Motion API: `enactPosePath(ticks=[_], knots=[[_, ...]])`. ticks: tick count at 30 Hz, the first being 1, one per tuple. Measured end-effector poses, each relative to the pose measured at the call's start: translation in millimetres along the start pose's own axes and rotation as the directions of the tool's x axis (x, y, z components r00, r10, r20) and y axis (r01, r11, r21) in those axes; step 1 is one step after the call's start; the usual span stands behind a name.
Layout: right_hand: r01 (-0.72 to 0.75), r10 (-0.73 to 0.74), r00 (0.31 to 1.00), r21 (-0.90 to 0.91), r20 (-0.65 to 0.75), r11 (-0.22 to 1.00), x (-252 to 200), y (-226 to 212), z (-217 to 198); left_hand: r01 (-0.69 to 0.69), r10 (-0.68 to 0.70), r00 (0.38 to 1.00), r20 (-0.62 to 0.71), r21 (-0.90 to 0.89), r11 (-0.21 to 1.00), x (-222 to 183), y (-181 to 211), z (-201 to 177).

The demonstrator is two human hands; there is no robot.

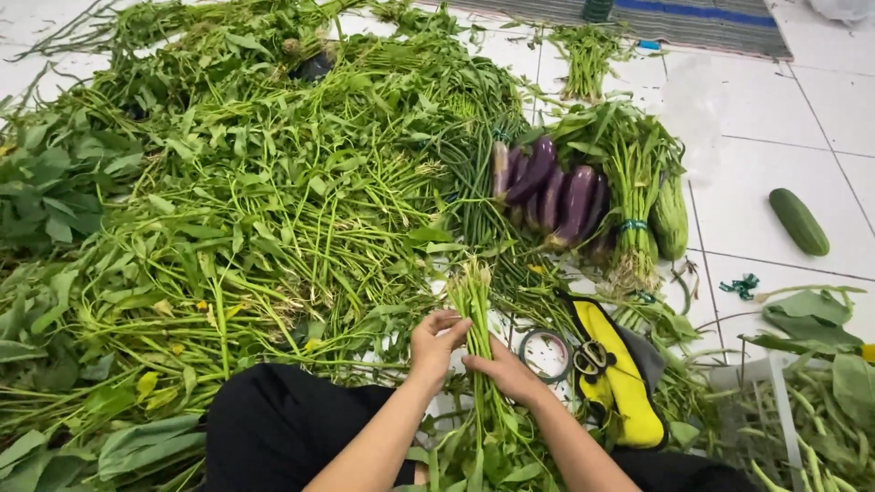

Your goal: Sorting and bundling leafy green vegetables by hand and securing them with tape.

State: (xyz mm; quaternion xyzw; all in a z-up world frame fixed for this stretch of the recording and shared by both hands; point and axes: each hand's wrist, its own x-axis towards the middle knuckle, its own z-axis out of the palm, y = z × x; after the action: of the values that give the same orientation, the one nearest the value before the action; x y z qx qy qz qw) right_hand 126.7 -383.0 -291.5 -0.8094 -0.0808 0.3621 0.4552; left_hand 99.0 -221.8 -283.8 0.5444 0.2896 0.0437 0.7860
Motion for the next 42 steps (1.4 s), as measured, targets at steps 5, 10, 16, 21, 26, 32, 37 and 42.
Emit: enactPosePath(ticks=[5, 10, 16, 21, 26, 32, 37, 42], knots=[[-0.038, 0.040, 0.999, 0.045, -0.034, 0.998, -21, -22, 0, -0.035, 0.036, 0.999, -0.014, 0.012, 0.999, -13, 18, 4], [-0.022, 0.019, 0.994, -0.029, -0.106, 0.999, -6, 9, 7, -0.049, 0.053, 0.998, 0.037, -0.100, 0.994, 11, -15, -7], [-0.073, 0.074, 0.997, -0.211, -0.002, 0.975, -36, -29, 10, 0.215, -0.260, 0.946, 0.192, 0.229, 0.950, -5, -13, 2], [-0.005, 0.006, 1.000, -0.275, 0.001, 0.961, -36, -30, 12, 0.374, -0.341, 0.853, 0.396, -0.007, 0.927, -21, 14, 7], [0.224, -0.287, 0.955, -0.458, -0.071, 0.860, -15, -14, 10, 0.303, -0.323, 0.896, 0.304, 0.112, 0.946, -27, 18, 16], [0.266, -0.318, 0.945, -0.399, -0.069, 0.878, -32, -32, -4, 0.373, -0.385, 0.919, 0.087, 0.134, 0.918, -21, 26, 12], [0.119, -0.153, 0.981, -0.252, -0.119, 0.960, -36, -38, -25, 0.393, -0.396, 0.904, 0.159, 0.054, 0.918, -11, 18, 10], [-0.203, 0.001, 0.910, -0.444, -0.414, 0.873, -14, 2, -57, 0.395, -0.393, 0.902, 0.180, 0.025, 0.918, -8, 23, 12]])
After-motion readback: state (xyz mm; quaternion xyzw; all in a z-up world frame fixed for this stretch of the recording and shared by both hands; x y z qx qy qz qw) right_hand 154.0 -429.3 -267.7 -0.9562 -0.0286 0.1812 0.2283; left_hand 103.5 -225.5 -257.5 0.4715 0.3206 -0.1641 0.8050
